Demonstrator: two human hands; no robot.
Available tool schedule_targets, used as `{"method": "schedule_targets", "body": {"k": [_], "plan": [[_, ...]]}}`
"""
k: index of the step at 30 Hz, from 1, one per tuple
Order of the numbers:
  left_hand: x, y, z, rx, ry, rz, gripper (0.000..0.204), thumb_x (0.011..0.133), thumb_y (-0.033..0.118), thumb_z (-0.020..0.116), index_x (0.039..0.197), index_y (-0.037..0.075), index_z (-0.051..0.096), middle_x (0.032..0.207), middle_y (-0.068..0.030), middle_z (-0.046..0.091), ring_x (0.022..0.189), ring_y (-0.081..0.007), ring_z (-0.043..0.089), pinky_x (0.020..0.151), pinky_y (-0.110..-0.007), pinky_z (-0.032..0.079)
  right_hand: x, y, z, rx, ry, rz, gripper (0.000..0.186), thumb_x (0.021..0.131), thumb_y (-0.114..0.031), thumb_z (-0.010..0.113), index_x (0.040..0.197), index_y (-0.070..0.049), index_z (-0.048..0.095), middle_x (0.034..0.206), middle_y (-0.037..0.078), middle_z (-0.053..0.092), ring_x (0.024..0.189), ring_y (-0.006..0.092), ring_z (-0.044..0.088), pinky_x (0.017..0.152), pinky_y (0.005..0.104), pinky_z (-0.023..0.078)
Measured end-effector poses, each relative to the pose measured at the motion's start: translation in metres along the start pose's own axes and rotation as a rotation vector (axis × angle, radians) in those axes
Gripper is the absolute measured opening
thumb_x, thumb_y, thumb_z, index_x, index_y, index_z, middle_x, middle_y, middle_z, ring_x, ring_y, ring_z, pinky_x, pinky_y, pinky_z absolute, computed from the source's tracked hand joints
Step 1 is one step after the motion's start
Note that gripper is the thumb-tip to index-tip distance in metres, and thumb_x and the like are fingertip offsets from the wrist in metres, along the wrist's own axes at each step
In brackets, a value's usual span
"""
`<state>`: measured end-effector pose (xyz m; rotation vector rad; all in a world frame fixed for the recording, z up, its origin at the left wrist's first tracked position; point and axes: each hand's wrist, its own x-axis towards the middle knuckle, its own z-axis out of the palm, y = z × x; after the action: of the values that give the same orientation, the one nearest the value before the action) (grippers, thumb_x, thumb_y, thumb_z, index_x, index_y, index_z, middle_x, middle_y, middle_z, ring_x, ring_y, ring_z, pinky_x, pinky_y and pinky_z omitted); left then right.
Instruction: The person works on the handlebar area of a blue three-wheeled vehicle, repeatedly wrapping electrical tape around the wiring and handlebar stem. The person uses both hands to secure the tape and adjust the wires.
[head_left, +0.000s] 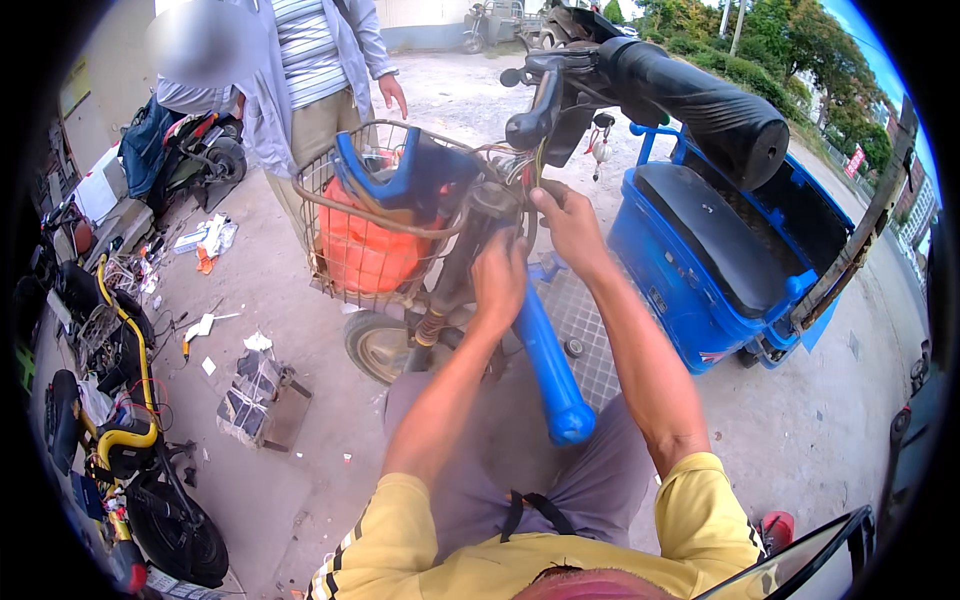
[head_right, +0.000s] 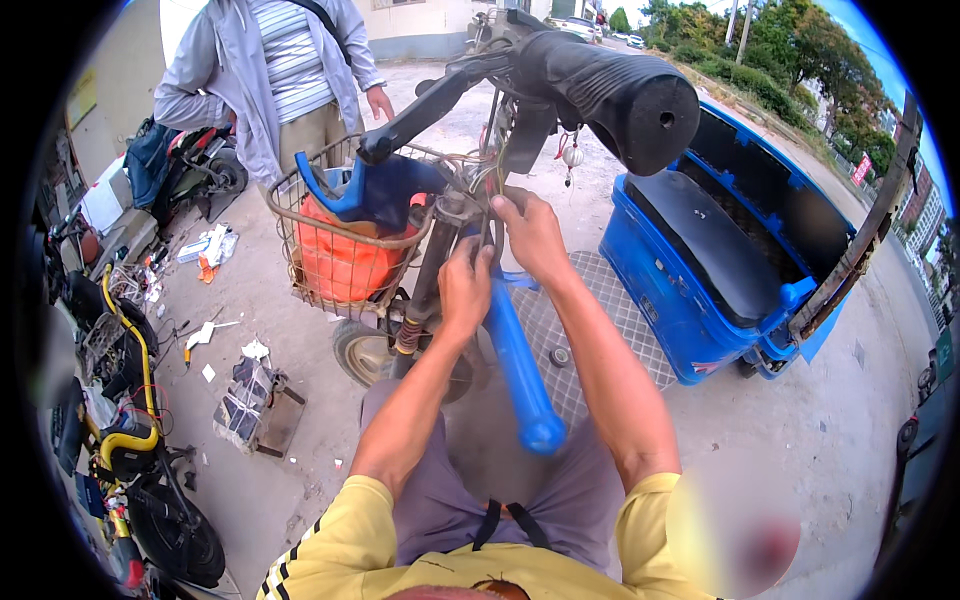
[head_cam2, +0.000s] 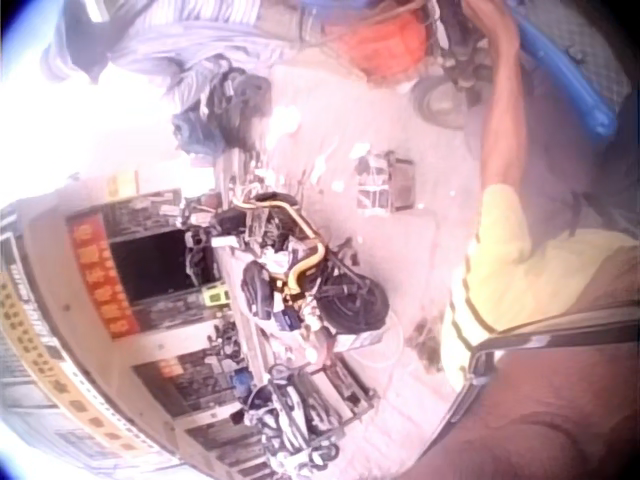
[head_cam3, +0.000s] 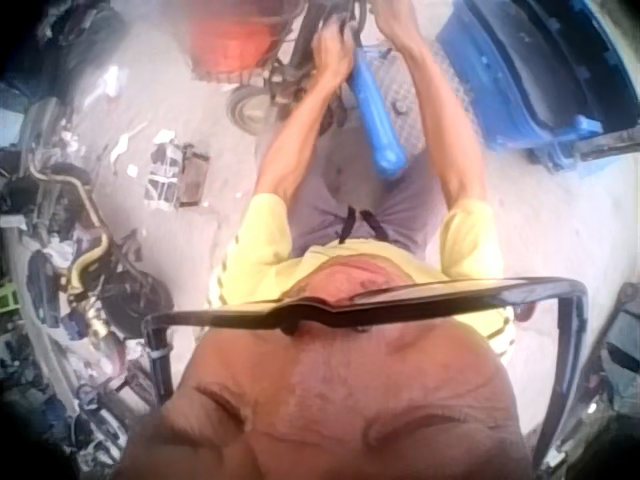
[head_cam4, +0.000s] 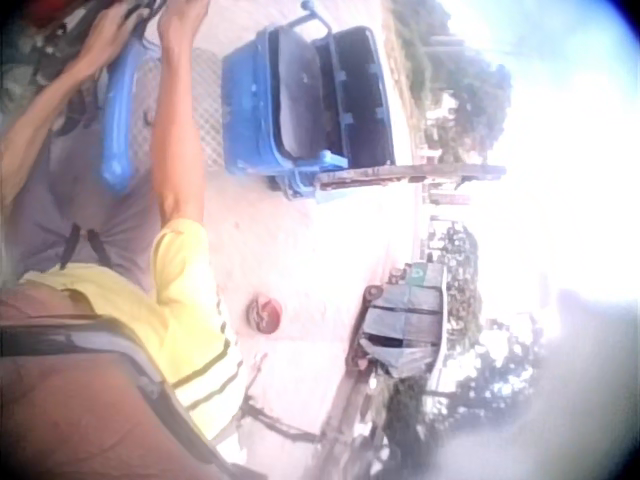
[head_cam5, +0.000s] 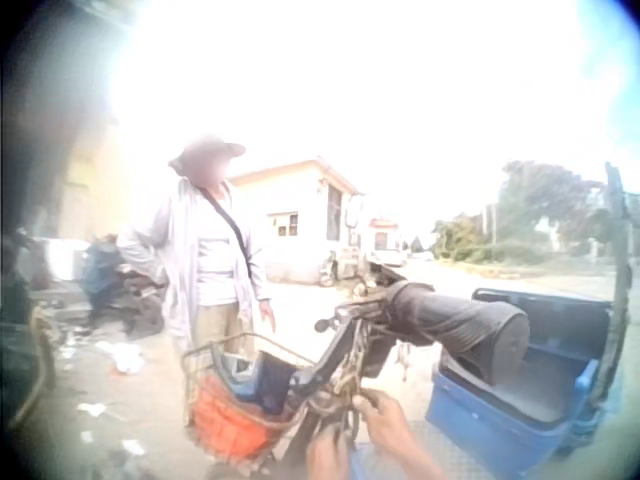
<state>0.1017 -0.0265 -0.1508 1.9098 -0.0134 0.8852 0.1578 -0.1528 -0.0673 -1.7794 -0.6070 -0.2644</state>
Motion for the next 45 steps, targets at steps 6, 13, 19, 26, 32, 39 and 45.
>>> {"method": "schedule_targets", "body": {"k": [6, 13, 19, 26, 32, 39, 45], "plan": [[-0.004, -0.013, 0.005, -0.336, -0.003, -0.007, 0.031, 0.104, 0.006, 0.071, 0.133, -0.002, 0.064, 0.104, -0.0155, 0.081, 0.091, -0.0179, 0.077, 0.081, -0.034, 0.06, 0.007, -0.005, -0.012, 0.112, -0.068, 0.189, 0.037, 0.109, -0.023, 0.068, 0.131, 0.007, 0.073, 0.117, 0.014, 0.078, 0.108, 0.0218, 0.072, 0.1, 0.0411, 0.056], [-0.005, -0.015, -0.009, -0.251, -0.074, -0.007, 0.029, 0.103, 0.004, 0.07, 0.132, -0.002, 0.067, 0.113, -0.0182, 0.08, 0.094, -0.0251, 0.079, 0.085, -0.037, 0.062, 0.007, -0.02, -0.027, 0.081, -0.165, 0.208, 0.038, 0.108, -0.026, 0.072, 0.127, 0.006, 0.073, 0.114, 0.012, 0.077, 0.108, 0.0195, 0.07, 0.102, 0.0406, 0.056], [-0.01, -0.015, -0.01, -0.173, -0.03, 0.135, 0.036, 0.102, 0.001, 0.067, 0.138, -0.002, 0.068, 0.121, -0.0226, 0.078, 0.107, -0.0347, 0.078, 0.094, -0.042, 0.06, 0.001, -0.011, -0.024, 0.297, -0.193, 0.249, 0.04, 0.108, -0.028, 0.072, 0.13, 0.006, 0.072, 0.116, 0.01, 0.074, 0.11, 0.0192, 0.068, 0.104, 0.0397, 0.054], [-0.002, -0.006, -0.004, -0.068, 0.044, 0.164, 0.035, 0.099, -0.002, 0.068, 0.134, -0.001, 0.069, 0.118, -0.0214, 0.076, 0.105, -0.0403, 0.075, 0.092, -0.046, 0.059, 0.008, -0.008, -0.019, 0.388, -0.261, 0.242, 0.04, 0.107, -0.026, 0.075, 0.127, 0.009, 0.071, 0.115, 0.012, 0.074, 0.107, 0.0208, 0.069, 0.101, 0.0403, 0.055], [-0.012, 0.003, -0.005, 0.087, 0.131, 0.299, 0.038, 0.097, -0.002, 0.07, 0.135, 0.002, 0.069, 0.123, -0.0212, 0.069, 0.112, -0.0415, 0.069, 0.093, -0.049, 0.056, 0.004, 0.013, -0.011, 0.599, -0.204, 0.197, 0.037, 0.108, -0.026, 0.073, 0.123, 0.007, 0.071, 0.11, 0.01, 0.071, 0.101, 0.0191, 0.066, 0.096, 0.0395, 0.055], [-0.033, 0.024, -0.002, 0.223, 0.022, 0.297, 0.046, 0.097, 0.004, 0.071, 0.14, -0.007, 0.061, 0.121, -0.0222, 0.069, 0.112, -0.0426, 0.068, 0.093, -0.052, 0.057, 0.007, 0.011, -0.019, 0.359, -0.246, 0.171, 0.039, 0.109, -0.031, 0.071, 0.126, 0.004, 0.071, 0.109, 0.007, 0.072, 0.102, 0.0177, 0.068, 0.101, 0.0384, 0.054], [-0.038, 0.024, 0.005, 0.235, -0.006, 0.169, 0.043, 0.097, 0.008, 0.072, 0.138, -0.003, 0.064, 0.11, -0.0201, 0.073, 0.098, -0.044, 0.074, 0.083, -0.054, 0.058, 0.007, -0.005, -0.015, 0.317, -0.201, 0.243, 0.033, 0.11, -0.024, 0.07, 0.127, 0.004, 0.072, 0.109, 0.009, 0.075, 0.098, 0.0192, 0.073, 0.095, 0.0371, 0.059]]}}
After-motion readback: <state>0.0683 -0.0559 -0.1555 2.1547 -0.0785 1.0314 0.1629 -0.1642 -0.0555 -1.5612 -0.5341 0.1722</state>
